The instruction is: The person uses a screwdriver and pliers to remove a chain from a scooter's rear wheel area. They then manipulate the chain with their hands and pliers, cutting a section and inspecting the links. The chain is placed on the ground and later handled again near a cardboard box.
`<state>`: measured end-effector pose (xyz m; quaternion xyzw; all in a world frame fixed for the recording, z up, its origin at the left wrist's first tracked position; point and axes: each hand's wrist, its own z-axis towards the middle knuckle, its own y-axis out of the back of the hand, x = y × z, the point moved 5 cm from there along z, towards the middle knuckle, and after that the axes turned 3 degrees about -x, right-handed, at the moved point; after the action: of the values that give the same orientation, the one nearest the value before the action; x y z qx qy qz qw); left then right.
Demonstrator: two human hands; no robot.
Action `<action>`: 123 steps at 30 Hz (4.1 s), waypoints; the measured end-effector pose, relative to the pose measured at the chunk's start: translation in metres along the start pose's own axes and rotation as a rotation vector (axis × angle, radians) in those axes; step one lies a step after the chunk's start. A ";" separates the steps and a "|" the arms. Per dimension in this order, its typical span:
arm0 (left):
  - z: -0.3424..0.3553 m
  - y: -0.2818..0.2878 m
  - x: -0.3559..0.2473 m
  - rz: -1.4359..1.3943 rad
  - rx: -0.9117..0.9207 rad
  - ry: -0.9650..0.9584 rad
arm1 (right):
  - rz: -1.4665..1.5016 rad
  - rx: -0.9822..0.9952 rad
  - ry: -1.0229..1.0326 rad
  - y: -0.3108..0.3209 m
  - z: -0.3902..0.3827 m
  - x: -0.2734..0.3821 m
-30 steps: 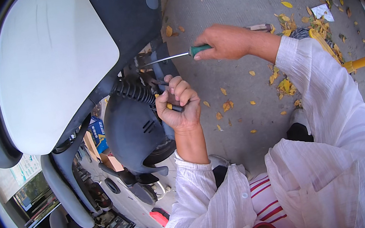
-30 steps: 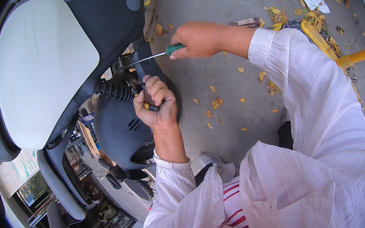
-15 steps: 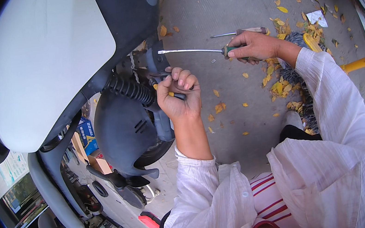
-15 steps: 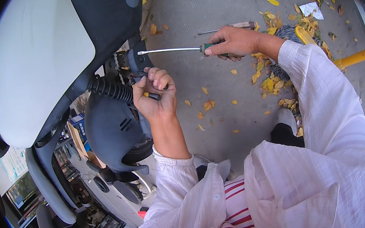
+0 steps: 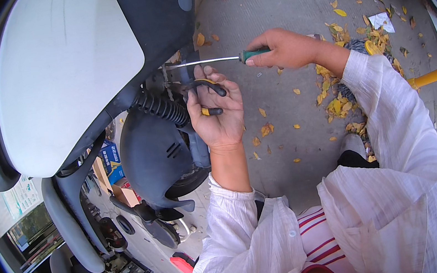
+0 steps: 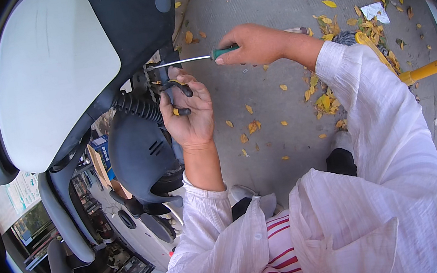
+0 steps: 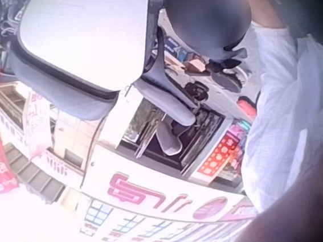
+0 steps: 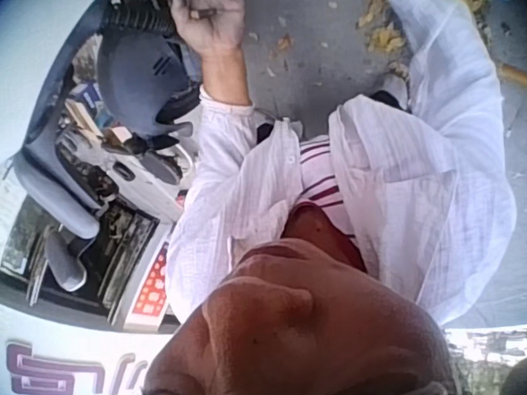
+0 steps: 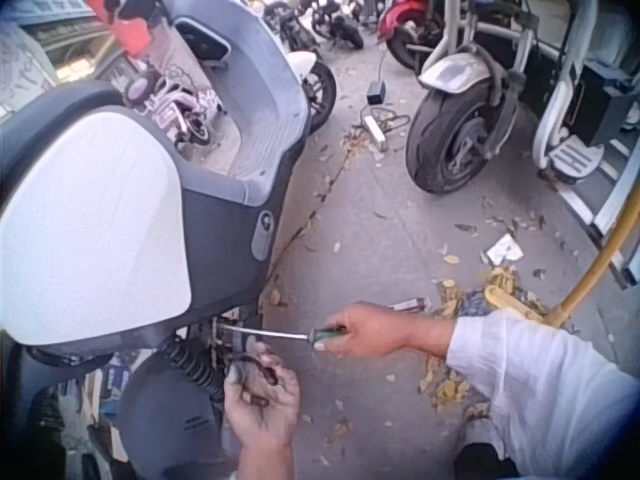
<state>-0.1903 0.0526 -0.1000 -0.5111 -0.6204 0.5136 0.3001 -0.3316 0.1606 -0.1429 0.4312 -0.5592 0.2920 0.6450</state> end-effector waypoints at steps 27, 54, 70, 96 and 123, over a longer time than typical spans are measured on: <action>-0.167 0.256 0.019 2.265 -0.360 0.524 | -0.836 -0.317 0.563 -0.133 0.115 0.087; -0.117 0.106 -0.011 2.058 -0.140 0.233 | -0.010 -0.314 0.200 -0.097 0.101 0.053; -0.103 -0.046 -0.112 2.325 -0.237 -1.237 | -0.896 -0.152 0.340 -0.119 0.135 0.083; -0.089 -0.071 -0.175 2.662 -0.188 -1.529 | -0.914 -0.118 0.499 -0.119 0.139 0.084; -0.084 -0.076 -0.192 2.784 -0.270 -1.579 | -0.979 -0.176 0.527 -0.122 0.138 0.081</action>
<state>-0.0823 -0.0971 0.0256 0.2923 -0.2739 -0.4409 0.8032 -0.2751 -0.0258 -0.0917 0.4976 -0.1362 0.0087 0.8566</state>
